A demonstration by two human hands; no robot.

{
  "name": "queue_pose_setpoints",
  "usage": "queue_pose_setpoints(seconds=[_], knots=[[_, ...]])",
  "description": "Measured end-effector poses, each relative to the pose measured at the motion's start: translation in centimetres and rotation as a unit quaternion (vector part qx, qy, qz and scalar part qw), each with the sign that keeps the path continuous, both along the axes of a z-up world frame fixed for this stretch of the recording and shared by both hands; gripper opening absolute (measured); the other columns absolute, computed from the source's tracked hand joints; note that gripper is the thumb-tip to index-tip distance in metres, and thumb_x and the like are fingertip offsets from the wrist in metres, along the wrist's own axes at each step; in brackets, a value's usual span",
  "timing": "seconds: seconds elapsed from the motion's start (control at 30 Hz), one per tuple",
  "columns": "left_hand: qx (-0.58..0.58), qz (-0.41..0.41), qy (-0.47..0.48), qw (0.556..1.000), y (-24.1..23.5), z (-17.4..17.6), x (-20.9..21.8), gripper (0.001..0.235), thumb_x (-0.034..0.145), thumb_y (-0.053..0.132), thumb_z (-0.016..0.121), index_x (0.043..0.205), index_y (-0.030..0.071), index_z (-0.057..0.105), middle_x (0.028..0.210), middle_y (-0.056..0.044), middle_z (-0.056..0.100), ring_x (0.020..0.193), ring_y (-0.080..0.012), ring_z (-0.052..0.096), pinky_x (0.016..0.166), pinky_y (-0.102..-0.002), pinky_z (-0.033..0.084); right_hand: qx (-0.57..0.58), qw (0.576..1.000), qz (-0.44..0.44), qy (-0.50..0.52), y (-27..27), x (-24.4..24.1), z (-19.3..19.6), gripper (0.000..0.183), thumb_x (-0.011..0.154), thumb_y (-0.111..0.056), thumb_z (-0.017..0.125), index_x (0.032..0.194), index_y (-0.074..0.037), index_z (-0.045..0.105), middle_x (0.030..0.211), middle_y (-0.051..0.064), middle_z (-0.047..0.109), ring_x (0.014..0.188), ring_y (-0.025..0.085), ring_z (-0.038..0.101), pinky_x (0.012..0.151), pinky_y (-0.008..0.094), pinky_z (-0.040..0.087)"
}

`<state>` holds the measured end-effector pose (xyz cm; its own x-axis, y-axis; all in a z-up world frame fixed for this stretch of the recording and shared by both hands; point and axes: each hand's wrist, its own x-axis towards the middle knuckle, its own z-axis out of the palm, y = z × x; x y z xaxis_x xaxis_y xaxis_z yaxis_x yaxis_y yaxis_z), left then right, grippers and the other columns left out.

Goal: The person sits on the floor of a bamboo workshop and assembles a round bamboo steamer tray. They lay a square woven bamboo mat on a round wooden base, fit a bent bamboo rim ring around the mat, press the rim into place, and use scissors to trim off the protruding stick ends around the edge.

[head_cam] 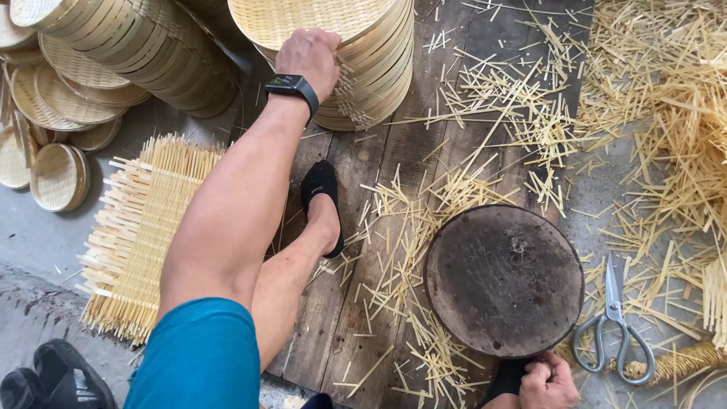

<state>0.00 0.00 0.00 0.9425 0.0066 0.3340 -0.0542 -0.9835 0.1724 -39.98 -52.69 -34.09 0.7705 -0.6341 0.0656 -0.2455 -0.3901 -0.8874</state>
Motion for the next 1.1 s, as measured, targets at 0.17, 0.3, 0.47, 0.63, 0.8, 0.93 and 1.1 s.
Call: queue_pose_setpoints(seconds=[0.17, 0.3, 0.47, 0.63, 0.8, 0.93, 1.1], knots=[[0.056, 0.013, -0.023, 0.998, 0.5, -1.4, 1.0, 0.019, 0.086, -0.001, 0.063, 0.092, 0.01, 0.077, 0.081, -0.021, 0.072, 0.078, -0.0389, 0.071, 0.072, -0.048, 0.059, 0.037, 0.999, 0.007, 0.008, -1.4, -0.5, -2.1, 0.026, 0.09, 0.001, 0.048, 0.099, 0.008, 0.071, 0.064, 0.01, 0.064, 0.055, 0.011, 0.056, 0.059, 0.023, 0.043], [0.091, 0.018, -0.036, 0.995, 0.3, -1.7, 0.8, 0.024, 0.09, -0.007, 0.056, 0.091, 0.008, 0.075, 0.078, -0.018, 0.073, 0.073, -0.0329, 0.072, 0.069, -0.046, 0.059, 0.047, 0.999, 0.01, 0.012, -2.4, -0.7, -4.2, 0.023, 0.091, 0.002, 0.048, 0.097, 0.009, 0.07, 0.064, 0.011, 0.064, 0.053, 0.011, 0.056, 0.058, 0.023, 0.044], [0.062, 0.04, 0.018, 0.997, 0.5, -1.2, 0.7, 0.027, 0.093, -0.007, 0.054, 0.093, 0.01, 0.076, 0.082, -0.018, 0.073, 0.077, -0.0321, 0.073, 0.074, -0.044, 0.06, 0.045, 0.999, 0.016, 0.007, -2.3, -0.7, -4.3, 0.024, 0.09, 0.002, 0.048, 0.097, 0.01, 0.069, 0.065, 0.011, 0.064, 0.053, 0.011, 0.056, 0.058, 0.022, 0.044], [0.009, 0.01, -0.012, 1.0, 0.3, -0.8, 0.1, 0.026, 0.081, -0.004, 0.062, 0.095, 0.012, 0.078, 0.086, -0.019, 0.073, 0.079, -0.0362, 0.072, 0.073, -0.046, 0.058, 0.021, 0.999, 0.02, 0.022, -2.1, -0.6, -3.3, 0.025, 0.09, 0.002, 0.047, 0.097, 0.01, 0.07, 0.066, 0.011, 0.065, 0.056, 0.011, 0.058, 0.059, 0.022, 0.045], [-0.026, 0.001, 0.059, 0.998, 2.3, -3.5, 1.2, 0.035, 0.093, -0.003, 0.057, 0.123, 0.011, 0.07, 0.121, -0.012, 0.074, 0.113, -0.0303, 0.069, 0.106, -0.042, 0.053, 0.045, 0.995, 0.02, 0.091, -2.9, -0.4, -3.8, 0.024, 0.096, -0.001, 0.052, 0.108, 0.011, 0.068, 0.073, 0.017, 0.066, 0.056, 0.018, 0.058, 0.057, 0.027, 0.047], [0.137, -0.09, -0.058, 0.985, 3.7, -1.3, -5.4, 0.07, 0.09, 0.013, 0.068, 0.153, -0.001, 0.041, 0.154, -0.028, 0.042, 0.143, -0.0408, 0.038, 0.119, -0.055, 0.026, 0.199, 0.967, 0.049, 0.154, -3.2, 1.8, 1.7, 0.03, 0.106, -0.015, 0.049, 0.116, 0.01, 0.062, 0.08, 0.02, 0.068, 0.053, 0.023, 0.061, 0.045, 0.031, 0.044], [0.045, 0.168, 0.398, 0.901, 7.3, -5.6, -21.7, 0.096, 0.09, 0.054, 0.068, 0.157, 0.001, 0.026, 0.159, -0.026, 0.036, 0.146, -0.0372, 0.037, 0.12, -0.048, 0.031, 0.259, 0.923, 0.124, 0.258, -0.4, 4.0, 6.0, 0.046, 0.108, -0.033, 0.053, 0.113, 0.012, 0.057, 0.079, 0.028, 0.067, 0.056, 0.026, 0.066, 0.043, 0.035, 0.048]])
